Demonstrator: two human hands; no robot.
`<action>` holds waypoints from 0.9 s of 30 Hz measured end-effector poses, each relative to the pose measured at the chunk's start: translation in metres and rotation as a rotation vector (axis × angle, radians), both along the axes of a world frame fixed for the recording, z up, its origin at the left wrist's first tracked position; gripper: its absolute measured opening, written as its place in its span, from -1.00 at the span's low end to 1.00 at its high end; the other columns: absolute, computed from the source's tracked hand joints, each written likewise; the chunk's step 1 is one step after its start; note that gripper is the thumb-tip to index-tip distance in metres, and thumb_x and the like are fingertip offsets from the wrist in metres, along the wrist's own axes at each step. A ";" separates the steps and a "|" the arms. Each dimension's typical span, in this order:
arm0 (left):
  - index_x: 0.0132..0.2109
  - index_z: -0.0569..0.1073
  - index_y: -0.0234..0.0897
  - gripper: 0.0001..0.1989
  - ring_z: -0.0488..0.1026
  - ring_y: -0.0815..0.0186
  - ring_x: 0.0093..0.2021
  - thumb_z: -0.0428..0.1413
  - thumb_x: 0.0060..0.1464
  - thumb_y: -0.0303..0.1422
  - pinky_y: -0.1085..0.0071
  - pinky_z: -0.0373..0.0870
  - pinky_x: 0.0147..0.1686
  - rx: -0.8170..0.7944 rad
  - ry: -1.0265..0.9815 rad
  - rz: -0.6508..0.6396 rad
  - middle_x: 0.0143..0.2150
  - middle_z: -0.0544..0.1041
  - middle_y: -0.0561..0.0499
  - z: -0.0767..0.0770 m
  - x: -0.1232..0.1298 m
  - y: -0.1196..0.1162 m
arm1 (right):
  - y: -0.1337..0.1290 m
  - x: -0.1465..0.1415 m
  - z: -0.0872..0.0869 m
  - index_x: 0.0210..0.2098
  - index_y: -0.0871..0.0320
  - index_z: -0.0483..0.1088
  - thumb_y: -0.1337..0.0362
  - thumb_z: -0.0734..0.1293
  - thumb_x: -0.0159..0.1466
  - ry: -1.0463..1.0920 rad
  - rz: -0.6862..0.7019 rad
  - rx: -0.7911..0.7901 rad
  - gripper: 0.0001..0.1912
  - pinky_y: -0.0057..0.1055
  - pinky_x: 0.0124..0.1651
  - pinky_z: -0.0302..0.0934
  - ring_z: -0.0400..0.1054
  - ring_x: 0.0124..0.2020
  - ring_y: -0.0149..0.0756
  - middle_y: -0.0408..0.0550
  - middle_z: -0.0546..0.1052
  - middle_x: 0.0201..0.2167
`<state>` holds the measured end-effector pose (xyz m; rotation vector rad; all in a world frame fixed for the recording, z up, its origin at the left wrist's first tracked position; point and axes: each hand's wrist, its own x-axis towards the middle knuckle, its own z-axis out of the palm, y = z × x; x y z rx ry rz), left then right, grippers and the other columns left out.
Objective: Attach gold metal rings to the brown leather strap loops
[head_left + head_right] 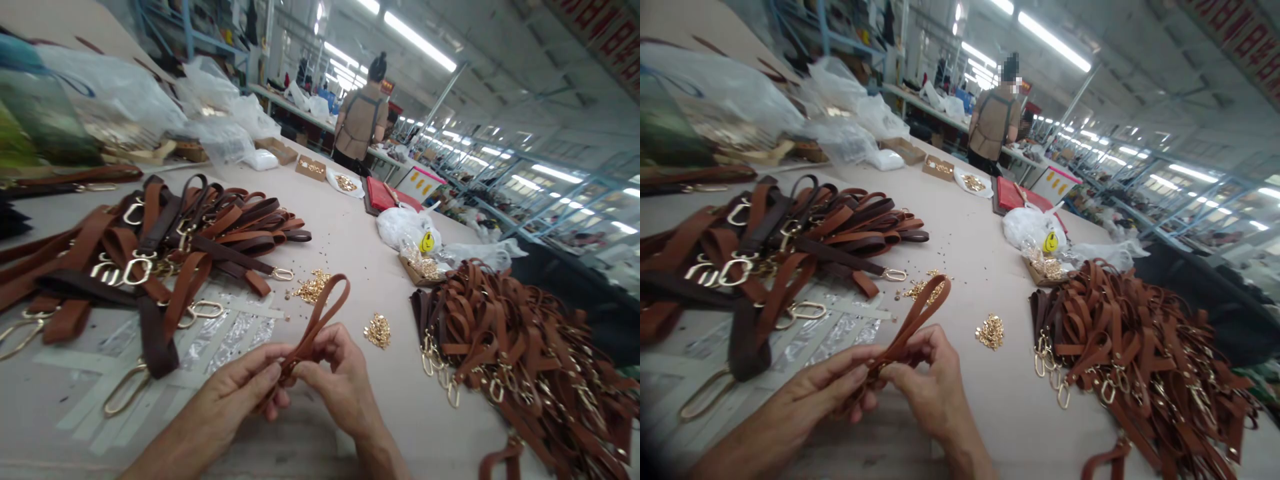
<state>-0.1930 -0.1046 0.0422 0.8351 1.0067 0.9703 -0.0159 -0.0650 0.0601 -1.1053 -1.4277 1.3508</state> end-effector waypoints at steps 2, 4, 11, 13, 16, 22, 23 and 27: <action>0.01 0.55 -0.16 -0.71 0.48 0.34 -0.32 0.18 0.16 -0.23 0.50 0.40 -0.33 -0.086 -0.124 0.026 -0.28 0.60 0.03 -0.001 0.000 0.002 | 0.011 0.028 -0.001 -0.26 0.12 0.36 0.31 0.40 0.18 -0.238 -0.033 0.132 -0.85 -0.37 -0.21 0.30 0.44 -0.30 -0.30 -0.11 0.55 -0.32; -0.04 0.56 -0.17 -0.74 0.49 0.35 -0.28 0.23 0.11 -0.27 0.50 0.41 -0.28 -0.169 -0.209 0.069 -0.21 0.59 0.03 -0.002 0.000 0.003 | 0.024 0.061 -0.007 -0.21 0.11 0.38 0.33 0.32 0.25 -0.543 -0.131 0.304 -0.90 -0.33 -0.14 0.27 0.43 -0.23 -0.27 -0.06 0.55 -0.25; -0.10 0.55 -0.23 -0.68 0.46 0.40 -0.32 0.35 -0.05 -0.34 0.52 0.40 -0.26 -0.308 -0.251 0.145 -0.28 0.56 0.07 -0.005 0.002 0.003 | 0.041 0.120 -0.028 -0.17 0.12 0.41 0.38 0.19 0.36 -1.145 -0.072 0.603 -0.83 -0.28 -0.12 0.24 0.38 -0.22 -0.18 -0.01 0.53 -0.28; -0.11 0.54 -0.24 -0.70 0.46 0.40 -0.32 0.34 -0.03 -0.34 0.51 0.39 -0.24 -0.305 -0.224 0.117 -0.29 0.55 0.07 -0.006 0.004 0.003 | 0.042 0.120 -0.029 -0.21 0.11 0.43 0.38 0.19 0.36 -1.139 -0.046 0.615 -0.82 -0.28 -0.09 0.23 0.38 -0.20 -0.18 -0.01 0.54 -0.29; -0.10 0.53 -0.25 -0.73 0.43 0.39 -0.32 0.27 0.03 -0.31 0.50 0.34 -0.27 -0.241 -0.104 0.094 -0.32 0.52 0.09 -0.004 0.007 0.005 | 0.043 0.120 -0.027 -0.27 0.11 0.43 0.39 0.22 0.32 -1.135 -0.031 0.625 -0.85 -0.27 -0.13 0.23 0.39 -0.23 -0.17 -0.02 0.53 -0.33; -0.20 0.53 -0.25 -0.82 0.34 0.35 -0.41 0.15 0.08 -0.26 0.45 0.22 -0.33 0.007 0.187 0.113 -0.47 0.43 0.14 0.006 0.012 0.007 | 0.022 0.083 -0.016 -0.27 0.09 0.41 0.27 0.34 0.27 -0.625 -0.108 0.381 -0.95 -0.34 -0.21 0.31 0.43 -0.33 -0.27 -0.10 0.53 -0.36; -0.21 0.52 -0.25 -0.83 0.34 0.34 -0.39 0.14 0.09 -0.27 0.44 0.23 -0.32 0.036 0.202 0.121 -0.46 0.43 0.14 0.006 0.013 0.007 | 0.015 0.070 -0.014 -0.26 0.09 0.41 0.26 0.36 0.26 -0.513 -0.109 0.351 -0.94 -0.35 -0.21 0.33 0.44 -0.32 -0.27 -0.10 0.54 -0.36; -0.13 0.51 -0.22 -0.81 0.37 0.31 -0.34 0.09 0.15 -0.28 0.43 0.26 -0.28 0.123 0.235 0.128 -0.41 0.44 0.12 0.003 0.014 0.003 | -0.009 0.019 -0.010 -0.28 0.07 0.43 0.33 0.38 0.26 -0.325 -0.064 0.396 -0.95 -0.38 -0.18 0.34 0.46 -0.28 -0.29 -0.11 0.54 -0.34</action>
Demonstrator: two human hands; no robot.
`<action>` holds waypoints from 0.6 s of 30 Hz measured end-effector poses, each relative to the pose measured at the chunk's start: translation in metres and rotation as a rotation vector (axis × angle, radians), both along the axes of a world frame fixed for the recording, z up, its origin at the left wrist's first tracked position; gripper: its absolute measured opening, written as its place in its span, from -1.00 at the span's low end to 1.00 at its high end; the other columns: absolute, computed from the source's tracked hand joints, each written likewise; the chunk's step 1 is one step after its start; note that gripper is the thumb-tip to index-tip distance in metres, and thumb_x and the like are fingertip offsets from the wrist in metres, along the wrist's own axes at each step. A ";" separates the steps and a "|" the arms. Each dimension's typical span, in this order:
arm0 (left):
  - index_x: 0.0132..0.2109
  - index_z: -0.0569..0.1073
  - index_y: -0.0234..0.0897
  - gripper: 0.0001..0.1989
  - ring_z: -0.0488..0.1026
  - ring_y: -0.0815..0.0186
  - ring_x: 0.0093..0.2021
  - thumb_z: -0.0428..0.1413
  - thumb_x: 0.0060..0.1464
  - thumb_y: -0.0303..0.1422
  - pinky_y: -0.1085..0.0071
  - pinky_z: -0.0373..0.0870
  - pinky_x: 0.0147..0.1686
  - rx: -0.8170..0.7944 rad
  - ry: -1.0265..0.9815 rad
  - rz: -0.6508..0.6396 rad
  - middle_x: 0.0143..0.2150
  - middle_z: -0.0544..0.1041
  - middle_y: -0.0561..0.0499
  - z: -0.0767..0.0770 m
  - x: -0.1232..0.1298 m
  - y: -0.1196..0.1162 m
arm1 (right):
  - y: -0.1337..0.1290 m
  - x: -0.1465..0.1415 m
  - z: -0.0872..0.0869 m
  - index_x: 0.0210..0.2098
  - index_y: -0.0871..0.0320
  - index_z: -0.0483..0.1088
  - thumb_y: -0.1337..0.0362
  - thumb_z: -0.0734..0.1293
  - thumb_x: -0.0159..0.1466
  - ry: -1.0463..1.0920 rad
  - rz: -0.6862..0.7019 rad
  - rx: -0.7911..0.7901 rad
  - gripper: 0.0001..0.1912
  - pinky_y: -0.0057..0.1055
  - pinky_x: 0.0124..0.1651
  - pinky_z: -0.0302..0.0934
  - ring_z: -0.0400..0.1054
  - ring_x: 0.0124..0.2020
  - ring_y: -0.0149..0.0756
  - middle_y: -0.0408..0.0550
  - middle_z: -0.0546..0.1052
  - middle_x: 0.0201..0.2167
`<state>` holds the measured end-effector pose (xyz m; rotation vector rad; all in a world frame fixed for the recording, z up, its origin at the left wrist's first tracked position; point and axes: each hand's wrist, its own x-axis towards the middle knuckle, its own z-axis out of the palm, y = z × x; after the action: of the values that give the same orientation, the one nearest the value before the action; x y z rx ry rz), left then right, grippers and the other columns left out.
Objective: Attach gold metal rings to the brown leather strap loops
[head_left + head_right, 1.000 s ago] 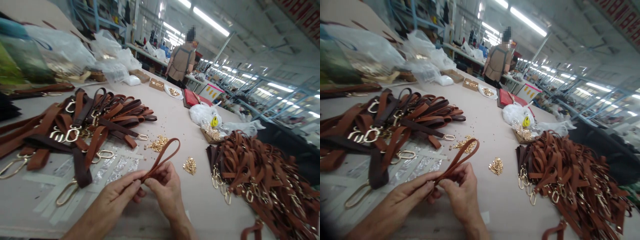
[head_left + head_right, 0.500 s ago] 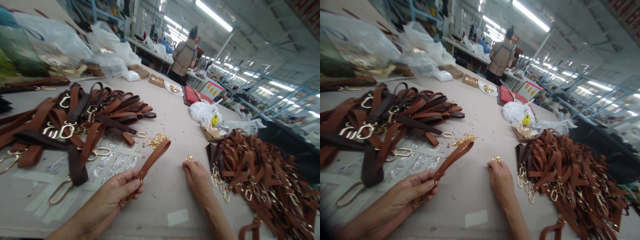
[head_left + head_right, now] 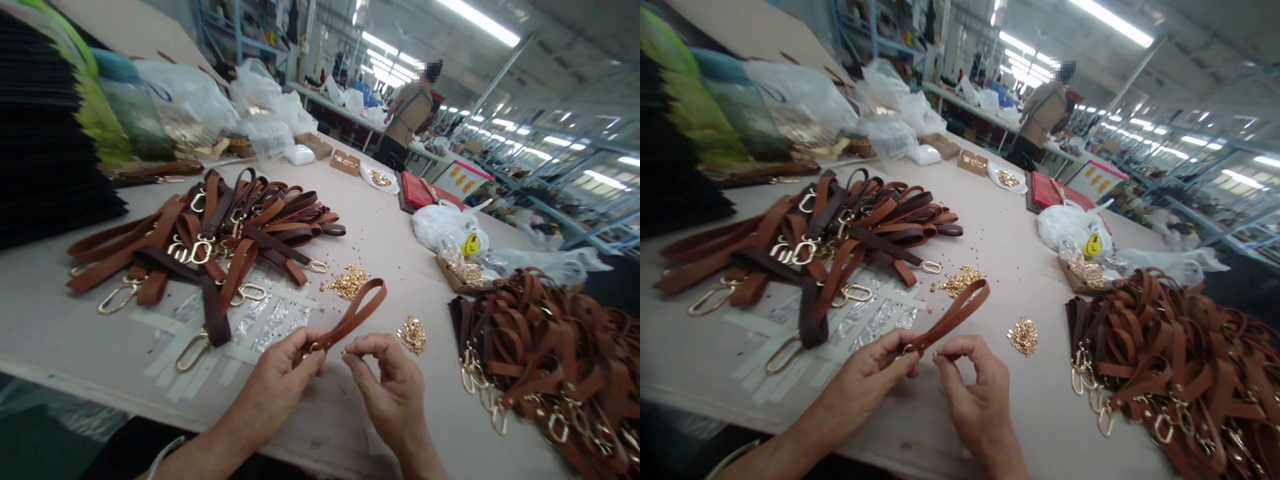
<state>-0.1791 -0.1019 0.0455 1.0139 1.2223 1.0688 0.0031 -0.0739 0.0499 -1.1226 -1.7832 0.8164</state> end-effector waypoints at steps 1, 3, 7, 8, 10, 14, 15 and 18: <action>-0.10 0.51 -0.21 -0.80 0.38 0.30 -0.32 0.08 0.16 -0.28 0.42 0.28 -0.27 0.024 0.013 -0.007 -0.39 0.45 0.11 0.000 0.000 -0.001 | -0.003 -0.009 0.000 -0.27 0.06 0.44 0.35 0.37 0.26 -0.007 0.012 0.031 -0.93 -0.38 -0.16 0.34 0.46 -0.27 -0.30 -0.12 0.55 -0.33; -0.06 0.52 -0.19 -0.77 0.40 0.29 -0.30 0.06 0.20 -0.29 0.41 0.31 -0.24 0.070 0.033 -0.013 -0.35 0.49 0.09 -0.001 -0.001 -0.004 | -0.005 -0.020 0.000 -0.26 0.04 0.44 0.39 0.36 0.26 -0.032 0.022 0.085 -0.89 -0.38 -0.14 0.33 0.47 -0.26 -0.30 -0.13 0.56 -0.31; -0.01 0.54 -0.16 -0.74 0.45 0.28 -0.29 0.05 0.22 -0.31 0.42 0.36 -0.23 0.120 0.098 0.027 -0.29 0.55 0.06 -0.001 -0.002 -0.007 | -0.003 -0.024 -0.001 -0.26 0.03 0.44 0.41 0.34 0.27 -0.072 0.050 0.111 -0.88 -0.37 -0.15 0.34 0.49 -0.26 -0.28 -0.13 0.58 -0.30; 0.00 0.54 -0.15 -0.74 0.47 0.28 -0.29 0.06 0.22 -0.32 0.43 0.38 -0.23 0.141 0.126 0.041 -0.28 0.57 0.05 -0.001 -0.002 -0.007 | -0.003 -0.024 -0.001 -0.27 0.03 0.44 0.41 0.34 0.27 -0.078 0.052 0.119 -0.87 -0.37 -0.16 0.34 0.49 -0.26 -0.28 -0.13 0.58 -0.31; -0.03 0.56 -0.12 -0.76 0.50 0.25 -0.24 0.07 0.21 -0.33 0.42 0.40 -0.19 0.202 0.182 0.061 -0.21 0.60 0.04 -0.002 -0.003 -0.008 | -0.004 -0.025 -0.001 -0.29 0.04 0.43 0.43 0.34 0.26 -0.070 0.032 0.138 -0.86 -0.38 -0.16 0.34 0.49 -0.28 -0.29 -0.14 0.58 -0.33; -0.11 0.61 -0.07 -0.80 0.53 0.16 -0.12 0.15 0.13 -0.31 0.41 0.43 -0.09 0.258 0.253 0.119 -0.12 0.63 0.03 -0.009 -0.003 -0.010 | -0.011 -0.032 0.003 -0.32 0.06 0.38 0.41 0.35 0.25 0.070 -0.059 0.061 -0.89 -0.37 -0.16 0.34 0.47 -0.29 -0.30 -0.13 0.54 -0.36; -0.13 0.62 -0.05 -0.81 0.54 0.14 -0.10 0.19 0.09 -0.30 0.41 0.43 -0.06 0.257 0.260 0.148 -0.12 0.63 0.04 -0.013 -0.003 -0.010 | -0.012 -0.035 0.004 -0.34 0.07 0.37 0.40 0.36 0.24 0.118 -0.080 0.019 -0.90 -0.37 -0.17 0.33 0.46 -0.30 -0.30 -0.13 0.53 -0.37; -0.16 0.62 0.04 -0.76 0.52 0.11 -0.04 0.30 -0.06 -0.28 0.43 0.34 0.10 0.260 0.253 0.231 -0.10 0.63 0.12 -0.027 0.000 -0.005 | -0.012 -0.039 0.007 -0.36 0.10 0.37 0.38 0.40 0.18 0.235 -0.132 -0.101 -0.88 -0.38 -0.21 0.31 0.43 -0.34 -0.32 -0.15 0.50 -0.40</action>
<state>-0.1790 -0.1069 0.0182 1.2588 1.4569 1.3345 -0.0356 -0.0861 0.0571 -1.1455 -1.4734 0.9262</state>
